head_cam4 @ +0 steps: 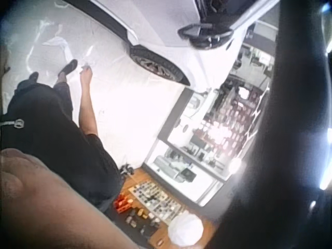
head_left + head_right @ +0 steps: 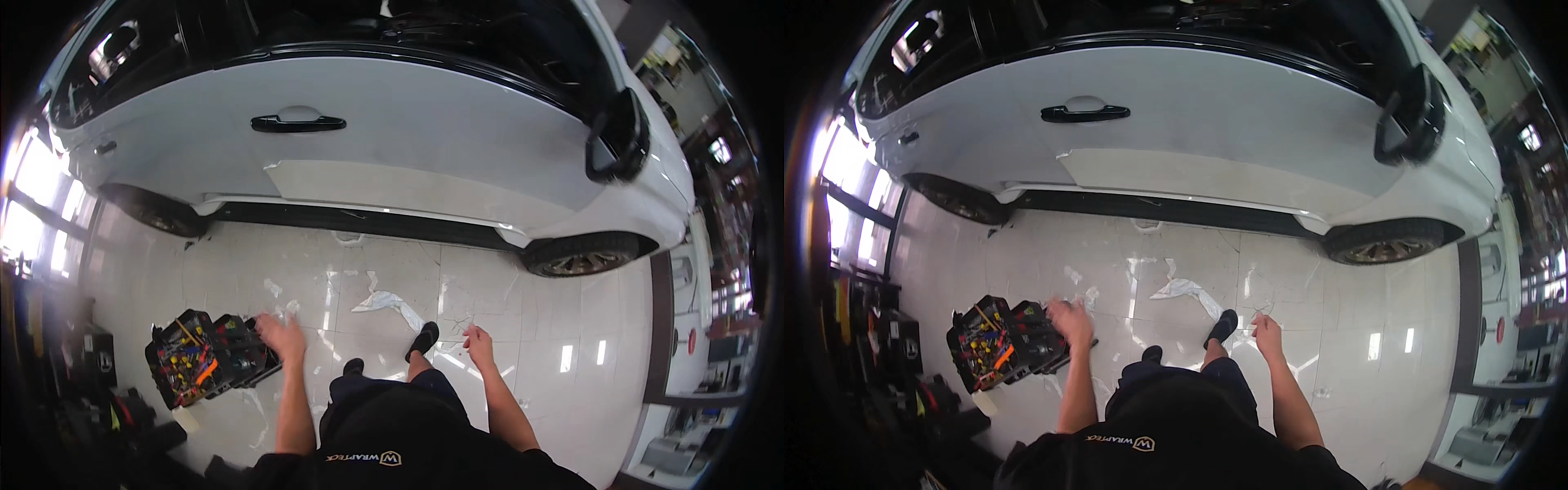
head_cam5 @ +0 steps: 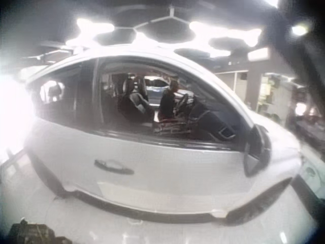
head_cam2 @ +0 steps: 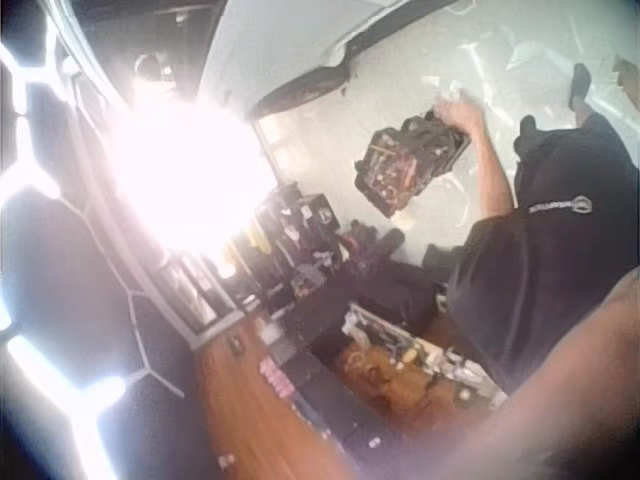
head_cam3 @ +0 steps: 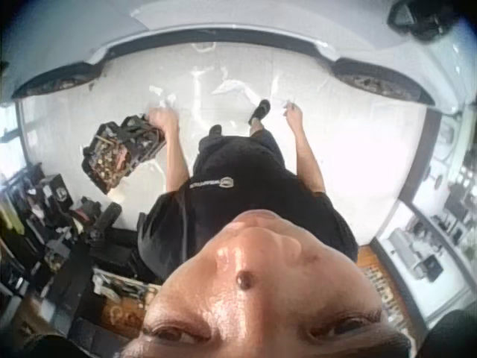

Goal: The person removes a protective film from the side of a white car. They use a utility knife to lift and cut the film, then peel it off by hand, working along the door and side skirt.

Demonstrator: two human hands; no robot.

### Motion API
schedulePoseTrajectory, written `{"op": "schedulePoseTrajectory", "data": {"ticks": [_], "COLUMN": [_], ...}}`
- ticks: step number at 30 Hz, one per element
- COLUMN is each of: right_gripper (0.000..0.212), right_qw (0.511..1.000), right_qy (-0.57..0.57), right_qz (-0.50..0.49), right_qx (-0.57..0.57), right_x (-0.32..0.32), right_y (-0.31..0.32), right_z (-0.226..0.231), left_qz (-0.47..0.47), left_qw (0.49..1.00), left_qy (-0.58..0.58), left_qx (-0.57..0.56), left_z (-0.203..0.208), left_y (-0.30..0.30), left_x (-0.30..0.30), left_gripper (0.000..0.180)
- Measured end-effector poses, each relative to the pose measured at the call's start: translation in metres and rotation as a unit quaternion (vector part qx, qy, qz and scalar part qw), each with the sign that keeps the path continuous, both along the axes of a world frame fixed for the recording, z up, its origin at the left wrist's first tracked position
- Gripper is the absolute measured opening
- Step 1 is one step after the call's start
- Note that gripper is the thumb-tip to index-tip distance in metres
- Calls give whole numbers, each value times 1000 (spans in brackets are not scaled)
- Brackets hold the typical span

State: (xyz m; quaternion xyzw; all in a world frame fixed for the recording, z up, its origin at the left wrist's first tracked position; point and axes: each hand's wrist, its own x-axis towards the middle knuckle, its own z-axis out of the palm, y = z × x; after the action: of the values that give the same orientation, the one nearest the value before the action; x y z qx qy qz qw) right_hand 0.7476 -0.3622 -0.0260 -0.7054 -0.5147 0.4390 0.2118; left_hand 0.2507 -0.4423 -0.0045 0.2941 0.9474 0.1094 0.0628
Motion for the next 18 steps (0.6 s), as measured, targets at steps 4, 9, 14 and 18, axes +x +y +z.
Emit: {"op": "schedulePoseTrajectory", "data": {"ticks": [4, 9, 14, 18], "right_gripper": [46, 51, 49, 45], "right_qw": [998, 962, 963, 959], "right_qy": [-47, -211, -230, -201], "right_qz": [35, 147, 75, 55], "right_qx": [9, -88, -120, -190], "right_x": [60, 151, 202, 206], "right_y": [51, 97, 118, 112], "right_z": [4, 4, -12, -33], "left_qz": [-208, -225, -144, -118], "left_qw": [929, 806, 769, 731], "left_qy": [-6, 13, 105, 161], "left_qx": [305, 548, 614, 652], "left_z": [78, 202, 201, 159], "left_y": [238, 472, 542, 553], "left_x": [89, 84, 70, 72], "left_gripper": [86, 87, 99, 92]}}
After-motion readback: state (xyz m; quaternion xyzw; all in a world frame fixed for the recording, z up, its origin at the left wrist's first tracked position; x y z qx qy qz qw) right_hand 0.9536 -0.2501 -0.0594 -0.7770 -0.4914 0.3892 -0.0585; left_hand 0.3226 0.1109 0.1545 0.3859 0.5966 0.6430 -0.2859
